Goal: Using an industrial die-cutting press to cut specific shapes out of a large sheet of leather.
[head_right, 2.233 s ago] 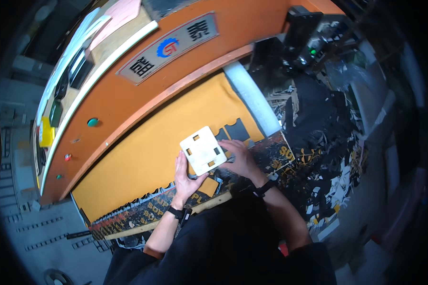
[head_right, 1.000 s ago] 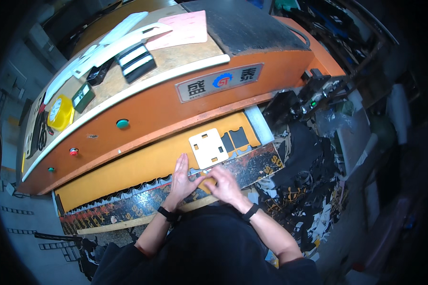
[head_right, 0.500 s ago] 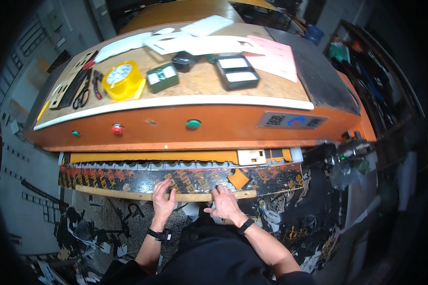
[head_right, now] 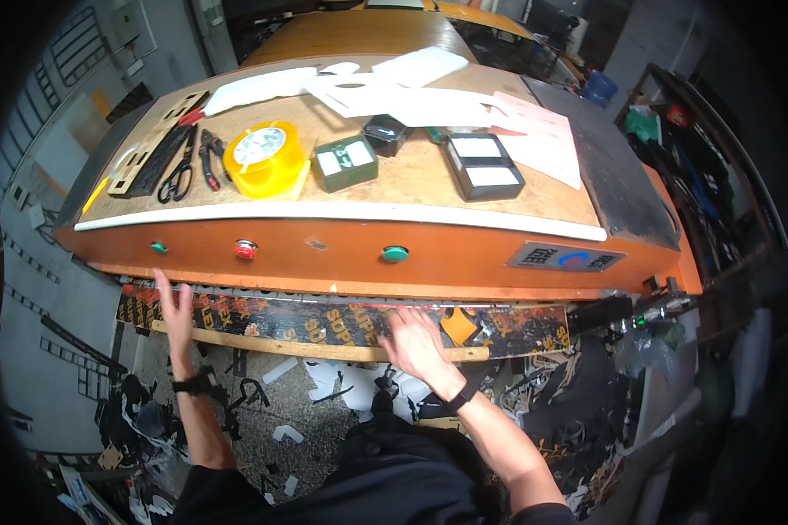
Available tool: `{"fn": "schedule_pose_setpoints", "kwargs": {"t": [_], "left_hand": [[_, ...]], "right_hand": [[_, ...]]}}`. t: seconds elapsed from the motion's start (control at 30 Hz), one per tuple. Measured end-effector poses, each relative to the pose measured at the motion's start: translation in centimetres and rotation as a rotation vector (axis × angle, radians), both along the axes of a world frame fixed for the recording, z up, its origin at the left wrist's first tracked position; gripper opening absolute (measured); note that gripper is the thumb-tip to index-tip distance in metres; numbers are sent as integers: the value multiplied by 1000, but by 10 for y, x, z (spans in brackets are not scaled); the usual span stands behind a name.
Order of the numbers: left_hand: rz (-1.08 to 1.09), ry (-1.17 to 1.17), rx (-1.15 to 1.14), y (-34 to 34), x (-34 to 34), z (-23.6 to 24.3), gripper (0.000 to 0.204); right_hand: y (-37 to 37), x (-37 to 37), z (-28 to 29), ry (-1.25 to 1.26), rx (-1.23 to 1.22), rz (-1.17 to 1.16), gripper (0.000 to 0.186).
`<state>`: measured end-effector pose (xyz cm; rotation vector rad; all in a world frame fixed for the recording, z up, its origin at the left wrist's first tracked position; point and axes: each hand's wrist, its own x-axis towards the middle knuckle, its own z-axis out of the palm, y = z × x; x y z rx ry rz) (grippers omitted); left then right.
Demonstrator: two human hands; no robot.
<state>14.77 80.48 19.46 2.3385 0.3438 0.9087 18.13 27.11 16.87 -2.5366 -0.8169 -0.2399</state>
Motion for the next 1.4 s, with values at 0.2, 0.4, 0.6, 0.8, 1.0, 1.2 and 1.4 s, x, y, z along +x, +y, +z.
{"fn": "schedule_pose_setpoints", "kwargs": {"t": [0.2, 0.4, 0.6, 0.8, 1.0, 1.2, 1.4], "left_hand": [[-11, -63, -95, 23, 61, 4, 73], [114, -19, -179, -89, 23, -53, 59], [-296, 586, 595, -316, -38, -76, 115], [-467, 659, 515, -371, -18, -87, 123], [-491, 715, 586, -394, 4, -75, 109], [-349, 967, 571, -408, -6, -73, 114], [-358, 924, 617, -422, -36, -101, 115]], "right_hand": [[25, 52, 86, -213, 369, -17, 9], [-26, 11, 10, 26, 248, -97, 19], [-140, -34, -59, 101, 1, -247, 72], [-124, -32, -67, 216, 36, -251, 88], [-141, -22, -60, 279, -9, -294, 86], [-133, -33, -53, 388, -93, -290, 88], [-157, -62, -104, 280, 17, -239, 92]]}}
